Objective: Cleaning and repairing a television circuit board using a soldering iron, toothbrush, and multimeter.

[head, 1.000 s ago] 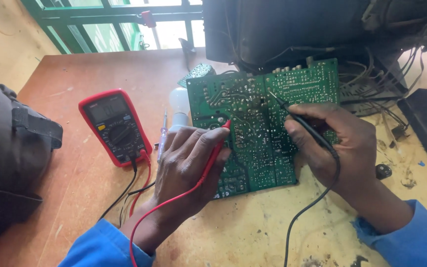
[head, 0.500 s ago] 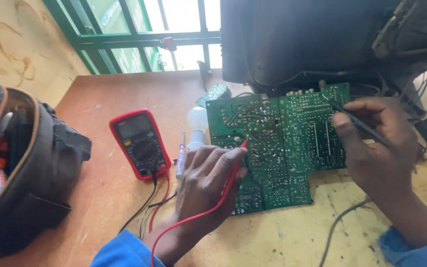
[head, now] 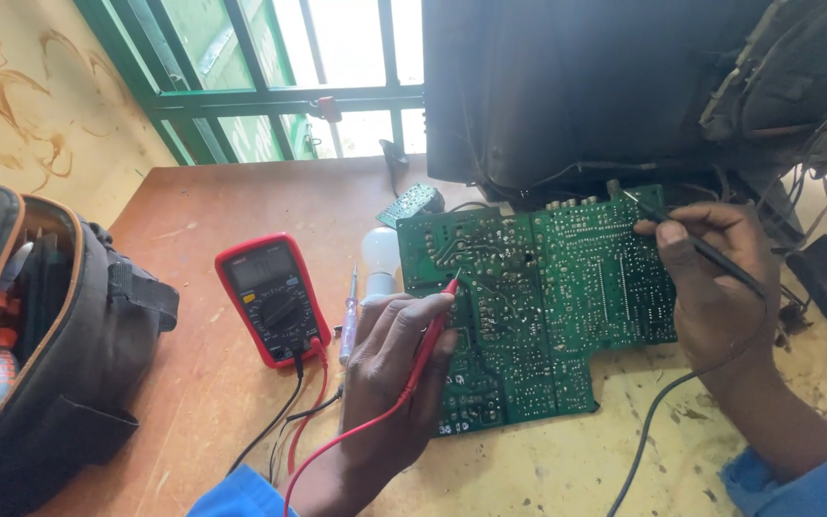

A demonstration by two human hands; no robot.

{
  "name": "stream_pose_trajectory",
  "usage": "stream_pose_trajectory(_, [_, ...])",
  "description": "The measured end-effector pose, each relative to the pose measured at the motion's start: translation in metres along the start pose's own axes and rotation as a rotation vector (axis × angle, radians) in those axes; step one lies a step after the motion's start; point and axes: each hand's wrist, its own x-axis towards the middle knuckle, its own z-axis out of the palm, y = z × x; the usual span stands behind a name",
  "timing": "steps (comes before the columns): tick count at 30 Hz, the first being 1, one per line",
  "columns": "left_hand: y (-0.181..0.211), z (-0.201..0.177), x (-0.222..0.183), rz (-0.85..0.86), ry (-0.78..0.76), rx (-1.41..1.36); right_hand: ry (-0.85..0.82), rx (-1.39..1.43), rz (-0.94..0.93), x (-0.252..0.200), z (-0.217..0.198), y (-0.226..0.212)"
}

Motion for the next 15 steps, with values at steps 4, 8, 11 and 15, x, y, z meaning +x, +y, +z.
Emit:
stream_pose_trajectory(4, [0.001, -0.001, 0.001, -0.035, 0.028, 0.007, 0.023, -0.019, 0.054, -0.007, 0.004, -0.009])
stream_pose_trajectory(8, [0.0, -0.004, 0.001, -0.068, 0.047, 0.025, 0.01, 0.029, 0.014, -0.011, 0.008, -0.005])
stream_pose_trajectory(11, [-0.004, -0.002, 0.001, -0.08, 0.061, 0.031, 0.018, 0.021, 0.017, -0.011, 0.008, -0.011])
stream_pose_trajectory(15, [-0.007, -0.002, 0.003, -0.135, 0.104, 0.008, 0.003, -0.02, 0.04, -0.011, 0.01, -0.024])
